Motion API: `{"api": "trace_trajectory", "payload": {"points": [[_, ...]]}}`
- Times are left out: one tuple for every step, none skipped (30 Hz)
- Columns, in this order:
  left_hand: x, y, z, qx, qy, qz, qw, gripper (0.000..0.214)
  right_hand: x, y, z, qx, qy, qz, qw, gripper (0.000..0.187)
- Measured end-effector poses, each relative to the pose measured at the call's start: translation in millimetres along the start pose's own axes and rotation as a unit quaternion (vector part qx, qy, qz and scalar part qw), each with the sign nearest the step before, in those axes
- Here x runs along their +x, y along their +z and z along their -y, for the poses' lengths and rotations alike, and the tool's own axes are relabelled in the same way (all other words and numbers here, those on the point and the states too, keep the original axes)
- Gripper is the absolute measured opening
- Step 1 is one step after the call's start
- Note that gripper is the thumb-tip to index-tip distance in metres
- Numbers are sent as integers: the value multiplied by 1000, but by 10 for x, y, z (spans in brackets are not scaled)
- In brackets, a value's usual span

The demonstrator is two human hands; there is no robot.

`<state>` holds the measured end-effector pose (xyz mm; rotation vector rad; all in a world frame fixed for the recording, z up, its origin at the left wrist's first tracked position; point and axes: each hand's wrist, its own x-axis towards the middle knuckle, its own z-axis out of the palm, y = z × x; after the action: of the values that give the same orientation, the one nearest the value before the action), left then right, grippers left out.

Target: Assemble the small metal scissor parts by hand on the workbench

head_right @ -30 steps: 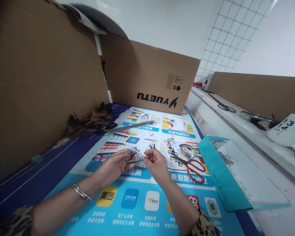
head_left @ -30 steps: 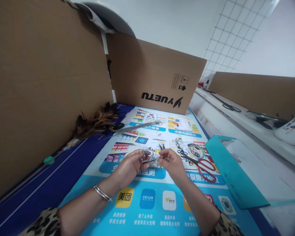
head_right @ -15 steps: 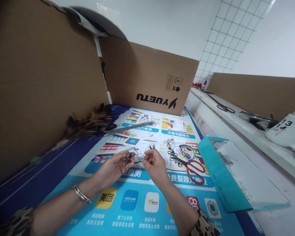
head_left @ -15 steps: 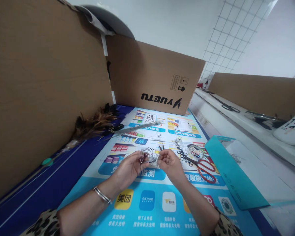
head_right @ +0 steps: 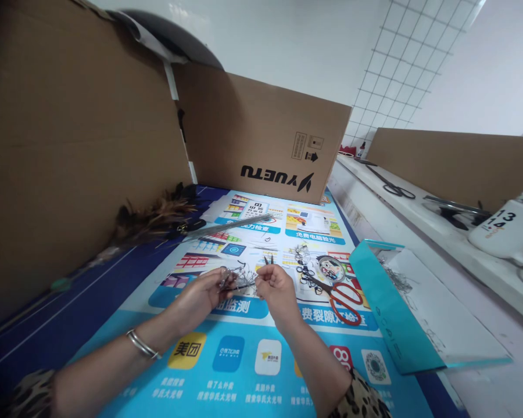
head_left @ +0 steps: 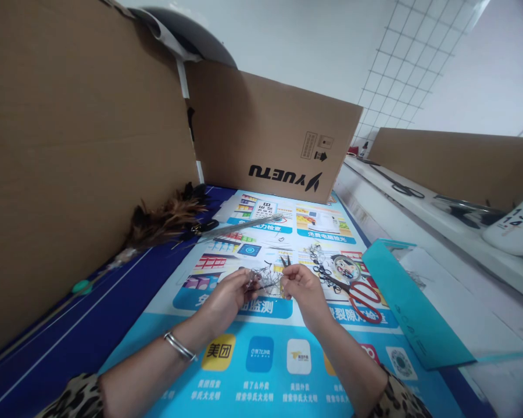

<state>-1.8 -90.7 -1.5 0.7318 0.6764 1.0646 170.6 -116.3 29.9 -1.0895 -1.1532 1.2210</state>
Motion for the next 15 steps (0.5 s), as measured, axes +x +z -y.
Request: {"api": "trace_trajectory", "payload": {"points": [[2, -3, 7, 23, -3, -7, 1000, 9, -4, 3, -2, 2, 2, -3, 1000, 15], [3, -6, 11, 50, -2, -15, 999, 10, -6, 5, -7, 4, 3, -5, 1000, 15], [1, -7, 14, 80, 2, -23, 997, 10, -7, 6, -14, 5, 4, -6, 1000, 14], [-3, -7, 14, 111, 10, -32, 993, 11, -5, 4, -22, 4, 3, -8, 1000, 14], [-10, -5, 11, 142, 22, -40, 989, 12, -2, 2, -31, 3, 3, -8, 1000, 14], [-21, 0, 4, 171, 39, -48, 983, 13, 3, -1, -40, 2, 3, -7, 1000, 14], [-34, 8, -6, 198, 60, -57, 977, 16, 9, -4, -47, 1, 4, -4, 1000, 14], [-51, 18, -18, 223, 82, -63, 969, 19, 15, -7, -55, 0, 3, 1, 1000, 15], [-70, 30, -33, 245, 106, -67, 962, 22, 20, -8, -61, 0, 0, 5, 1000, 15], [-89, 43, -48, 266, 128, -69, 953, 25, 23, -9, -68, -2, -3, 10, 1000, 15], [-109, 56, -64, 288, 145, -65, 944, 27, 24, -8, -75, -4, -8, 15, 1000, 15], [-128, 69, -80, 308, 160, -58, 936, 29, 22, -7, -82, -10, -15, 19, 1000, 14], [-144, 80, -95, 327, 174, -47, 928, 31, 19, -5, -89, -18, -21, 23, 999, 14], [-157, 88, -108, 341, 186, -34, 921, 32, 13, -2, -96, -28, -28, 26, 999, 14], [-167, 95, -120, 351, 199, -24, 915, 31, 6, 0, -103, -39, -33, 27, 998, 14]]}}
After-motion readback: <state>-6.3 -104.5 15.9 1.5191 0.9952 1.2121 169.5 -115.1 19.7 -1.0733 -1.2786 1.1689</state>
